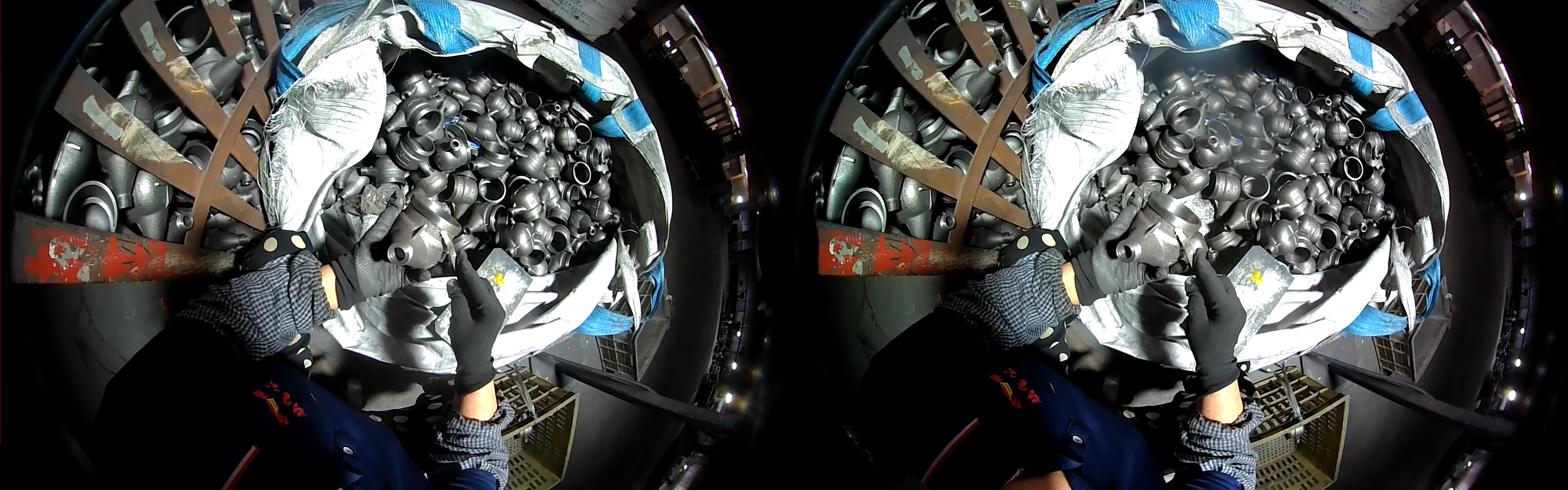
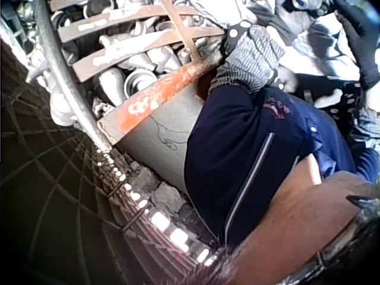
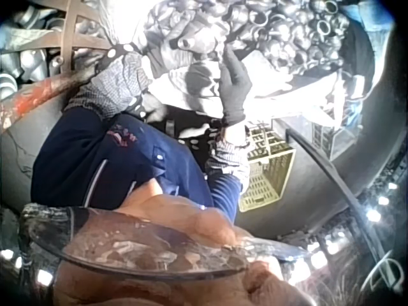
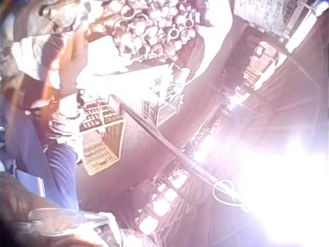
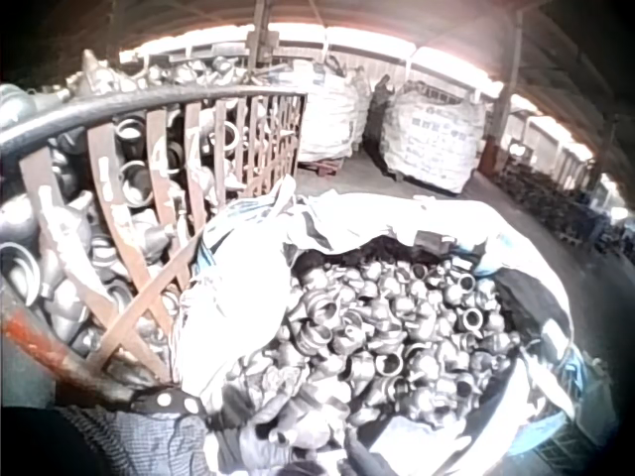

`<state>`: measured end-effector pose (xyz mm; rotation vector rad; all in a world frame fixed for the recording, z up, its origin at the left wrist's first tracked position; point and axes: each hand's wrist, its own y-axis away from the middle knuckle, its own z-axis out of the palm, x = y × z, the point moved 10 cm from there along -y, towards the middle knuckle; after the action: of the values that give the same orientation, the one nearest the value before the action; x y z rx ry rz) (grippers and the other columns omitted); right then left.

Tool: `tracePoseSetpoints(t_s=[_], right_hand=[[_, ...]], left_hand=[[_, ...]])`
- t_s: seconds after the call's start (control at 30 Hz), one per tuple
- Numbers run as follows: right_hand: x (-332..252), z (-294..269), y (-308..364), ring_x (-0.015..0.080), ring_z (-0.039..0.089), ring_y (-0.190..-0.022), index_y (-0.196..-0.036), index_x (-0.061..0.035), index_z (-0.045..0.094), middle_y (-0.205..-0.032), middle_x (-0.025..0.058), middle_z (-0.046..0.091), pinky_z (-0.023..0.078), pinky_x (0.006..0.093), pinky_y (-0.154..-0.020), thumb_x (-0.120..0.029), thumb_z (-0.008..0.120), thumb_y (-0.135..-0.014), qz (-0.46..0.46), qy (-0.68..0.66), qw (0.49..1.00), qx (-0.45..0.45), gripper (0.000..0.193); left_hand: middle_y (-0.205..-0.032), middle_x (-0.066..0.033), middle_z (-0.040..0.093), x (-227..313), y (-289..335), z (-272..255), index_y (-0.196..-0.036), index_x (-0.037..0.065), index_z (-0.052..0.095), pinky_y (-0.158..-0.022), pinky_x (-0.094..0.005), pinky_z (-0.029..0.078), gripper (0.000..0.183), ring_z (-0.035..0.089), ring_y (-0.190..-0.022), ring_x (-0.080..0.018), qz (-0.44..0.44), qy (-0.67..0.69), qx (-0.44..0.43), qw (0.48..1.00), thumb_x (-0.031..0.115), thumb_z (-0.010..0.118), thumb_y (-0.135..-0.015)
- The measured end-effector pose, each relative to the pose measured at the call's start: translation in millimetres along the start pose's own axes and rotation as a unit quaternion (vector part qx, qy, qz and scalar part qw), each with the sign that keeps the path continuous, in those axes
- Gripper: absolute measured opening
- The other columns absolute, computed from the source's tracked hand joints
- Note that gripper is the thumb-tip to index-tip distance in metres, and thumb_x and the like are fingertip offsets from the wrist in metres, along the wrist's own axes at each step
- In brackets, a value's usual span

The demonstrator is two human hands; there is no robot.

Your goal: The person holds curved metal pipe fittings and uses a yellow scraper tool to clean the interior and exterior edges of several pieces before placing one into a separate bin.

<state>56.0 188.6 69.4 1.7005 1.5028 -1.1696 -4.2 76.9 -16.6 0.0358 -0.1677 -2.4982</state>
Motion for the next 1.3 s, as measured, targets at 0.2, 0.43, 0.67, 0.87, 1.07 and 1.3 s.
tracePoseSetpoints(t_s=[0.2, 0.43, 0.67, 0.87, 1.07, 1.3], right_hand=[[1, -8, 0, 0.0140, 0.063, -0.096, -0.124, -0.0012, 0.062, -0.115, 0.0124, 0.066, 0.050, 0.0276, -0.087, 0.007, 0.059, -0.085, 0.001, -0.010, 1.000, 0.025, 0.041], [-15, -14, 0, 0.0115, 0.058, -0.080, -0.123, -0.0068, 0.064, -0.090, 0.0068, 0.062, 0.047, 0.0239, -0.072, 0.012, 0.060, -0.079, -0.068, 0.058, 0.995, 0.050, 0.048], [-17, -16, 3, 0.0135, 0.055, -0.076, -0.121, -0.0108, 0.066, -0.090, 0.0063, 0.060, 0.043, 0.0237, -0.068, 0.010, 0.063, -0.079, -0.114, 0.093, 0.986, 0.077, 0.047], [-44, -11, 5, 0.0255, 0.060, -0.091, -0.122, -0.0200, 0.066, -0.105, 0.0102, 0.063, 0.050, 0.0335, -0.076, 0.002, 0.065, -0.075, -0.172, 0.279, 0.940, 0.091, 0.052], [-18, -6, 1, 0.0174, 0.064, -0.079, -0.119, -0.0099, 0.068, -0.091, 0.0112, 0.066, 0.050, 0.0265, -0.070, 0.001, 0.067, -0.082, -0.104, 0.163, 0.981, 0.021, 0.038], [-10, -17, 0, 0.0140, 0.063, -0.078, -0.121, -0.0049, 0.065, -0.089, 0.0100, 0.067, 0.048, 0.0242, -0.069, 0.007, 0.061, -0.081, -0.036, 0.097, 0.994, 0.032, 0.042]], left_hand=[[-0.129, -0.0164, 0.055, 0, -2, -3, -0.141, 0.008, 0.038, -0.077, -0.0426, 0.057, 0.072, 0.064, -0.100, -0.0338, -0.007, -0.024, -0.022, 0.999, 0.061, 0.045, -0.093], [-0.129, -0.0233, 0.051, -3, -1, -3, -0.144, 0.008, 0.032, -0.071, -0.0432, 0.058, 0.076, 0.063, -0.101, -0.0409, -0.008, -0.008, -0.006, 1.000, 0.065, 0.038, -0.093], [-0.129, -0.0244, 0.051, -3, 2, 1, -0.145, 0.008, 0.030, -0.071, -0.0424, 0.059, 0.076, 0.063, -0.100, -0.0412, -0.004, 0.022, 0.003, 1.000, 0.064, 0.037, -0.094], [-0.129, -0.0242, 0.051, -3, 3, 2, -0.145, 0.007, 0.030, -0.071, -0.0421, 0.059, 0.075, 0.063, -0.100, -0.0403, -0.005, 0.026, 0.004, 1.000, 0.062, 0.038, -0.094], [-0.129, -0.0227, 0.051, -3, 2, 2, -0.144, 0.007, 0.032, -0.073, -0.0421, 0.059, 0.073, 0.063, -0.101, -0.0382, -0.015, 0.017, -0.011, 1.000, 0.060, 0.040, -0.095], [-0.129, -0.0210, 0.052, -3, 1, 3, -0.143, 0.007, 0.033, -0.074, -0.0422, 0.058, 0.070, 0.063, -0.101, -0.0358, -0.017, 0.014, -0.017, 1.000, 0.058, 0.042, -0.095]])
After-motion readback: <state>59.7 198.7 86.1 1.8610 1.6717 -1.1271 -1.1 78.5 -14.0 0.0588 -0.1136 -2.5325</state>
